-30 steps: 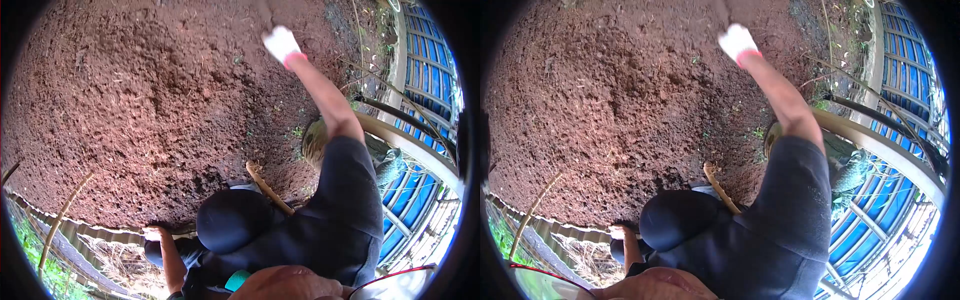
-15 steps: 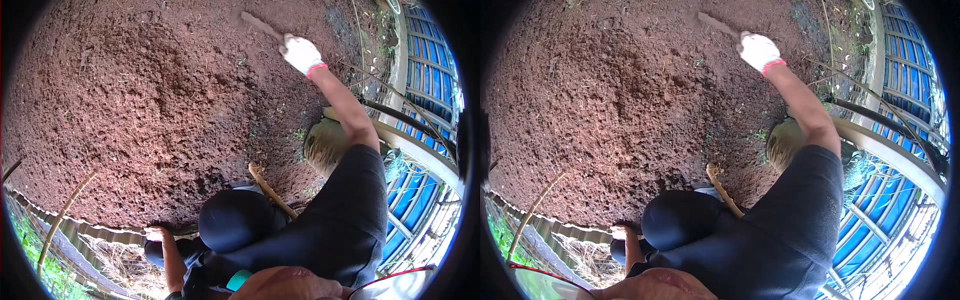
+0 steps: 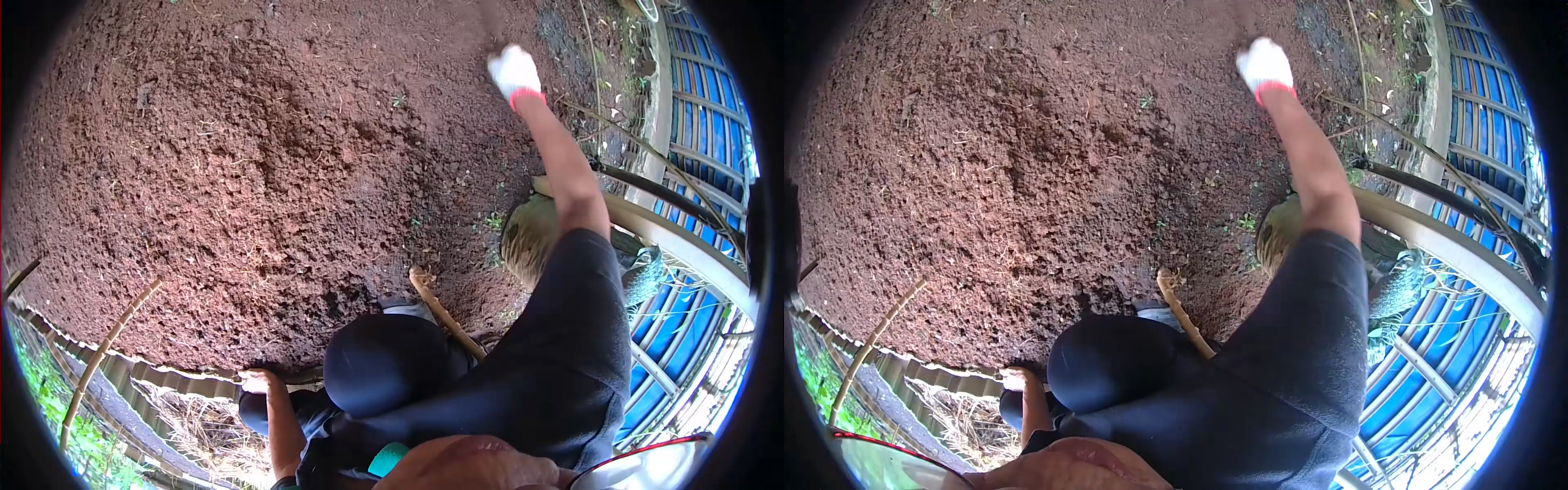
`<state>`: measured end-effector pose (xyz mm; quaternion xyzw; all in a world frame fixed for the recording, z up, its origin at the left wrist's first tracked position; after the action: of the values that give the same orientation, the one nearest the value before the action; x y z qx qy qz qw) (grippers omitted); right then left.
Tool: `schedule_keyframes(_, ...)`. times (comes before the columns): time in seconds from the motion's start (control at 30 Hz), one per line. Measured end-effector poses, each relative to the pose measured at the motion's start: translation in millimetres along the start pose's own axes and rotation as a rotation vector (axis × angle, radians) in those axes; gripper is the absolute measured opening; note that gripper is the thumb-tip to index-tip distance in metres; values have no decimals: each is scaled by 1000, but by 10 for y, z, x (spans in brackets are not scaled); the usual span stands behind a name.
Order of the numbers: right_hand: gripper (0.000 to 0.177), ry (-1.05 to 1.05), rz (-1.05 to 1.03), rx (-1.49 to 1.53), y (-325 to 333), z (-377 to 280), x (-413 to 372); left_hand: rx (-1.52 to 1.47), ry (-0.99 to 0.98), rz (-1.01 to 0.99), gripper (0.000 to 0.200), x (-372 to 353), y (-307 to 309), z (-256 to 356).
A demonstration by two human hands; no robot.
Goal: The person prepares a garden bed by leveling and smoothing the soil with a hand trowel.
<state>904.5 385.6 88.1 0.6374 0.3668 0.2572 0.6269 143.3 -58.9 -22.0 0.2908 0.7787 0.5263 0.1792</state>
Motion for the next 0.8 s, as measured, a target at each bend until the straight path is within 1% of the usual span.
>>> schedule_keyframes(0.03, 35, -79, 18, 132, -38, -70, 164, -69, 41, -7, 27, 21, 1, -40)
schedule_keyframes(0.07, 36, -102, -114, 272, -60, -237, 217, 240, -128, 30, 25, 0, 0, -32)
schedule_keyframes(0.1, 39, 109, -110, 102, -98, -553, 65, 287, -216, 252, 25, 3, -142, -111)
schedule_keyframes(0.13, 40, 418, -91, -89, -75, -931, -256, 328, -305, 469, 25, -22, -266, -188)
schedule_keyframes(0.17, 33, 233, -75, 133, -386, -1083, -353, 279, -175, 14, 25, 16, -140, -145)
schedule_keyframes(0.2, 27, 252, -199, 179, -232, -1141, -635, 175, -124, -45, 25, 47, -6, -114)
schedule_keyframes(0.23, 26, 468, -200, 46, -259, -1099, -791, 65, -60, -97, 24, 75, 78, -38)
schedule_keyframes(0.27, 29, 567, -444, -259, -186, -1199, -995, -38, 8, -159, 24, 18, 61, -13)
schedule_keyframes(0.3, 29, 669, -428, -218, -208, -1143, -1093, 295, -139, -74, 22, 0, 36, 14)
schedule_keyframes(0.33, 28, 775, -406, -169, -260, -1119, -1173, 390, -149, -9, 23, 1, -6, 23)
schedule_keyframes(0.4, 28, 597, -62, -43, -397, -1045, -916, 281, -157, 129, 24, -38, -111, -60)
schedule_keyframes(0.43, 31, 461, 18, 34, -420, -1021, -769, 236, -154, 174, 24, -54, -130, -86)
schedule_keyframes(0.47, 33, 269, 154, 244, -555, -971, -559, 218, -112, 128, 23, -83, -20, -19)
schedule_keyframes(0.5, 34, 144, 128, 235, -586, -1009, -391, 165, -97, 118, 24, -95, 47, 23)
schedule_keyframes(0.53, 32, 257, 106, 170, -689, -1014, -268, 108, -84, 109, 24, -106, 87, 41)
schedule_keyframes(0.57, 30, 310, 1, 101, -538, -1200, -516, 164, -64, 61, 24, -92, 65, 34)
schedule_keyframes(0.6, 29, 369, -93, 31, -309, -1470, -835, 150, -28, 79, 25, -79, -26, 2)
schedule_keyframes(0.63, 27, 533, -125, -105, -468, -1529, -1004, 13, 75, 38, 24, -87, 43, 80)
schedule_keyframes(0.67, 26, 503, -283, -98, -444, -1603, -1250, -120, 169, -3, 24, -86, 124, 127)
schedule_keyframes(0.7, 26, 667, -313, -167, -613, -1465, -1294, -10, 59, 118, 24, -93, 121, 45)
schedule_keyframes(0.73, 26, 694, -371, -142, -601, -1395, -1305, 83, -38, 245, 24, -101, -14, 41)
schedule_keyframes(0.77, 27, 629, -316, -178, -508, -1374, -1230, 187, -136, 367, 24, -125, -61, 65)
schedule_keyframes(0.8, 27, 556, -281, -211, -451, -1297, -1223, 193, -156, 365, 23, -131, -100, -4)
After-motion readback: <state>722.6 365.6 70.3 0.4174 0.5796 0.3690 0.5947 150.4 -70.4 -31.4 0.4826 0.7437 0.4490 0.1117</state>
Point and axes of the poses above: each hand's wrist, its own x-axis towards the middle knuckle, its own y-axis out of the back of the hand, z = x × y, the point moved 1 cm from there along x, towards the middle knuckle, and after that the axes turned 2 degrees about -y, right-handed, at the moved point
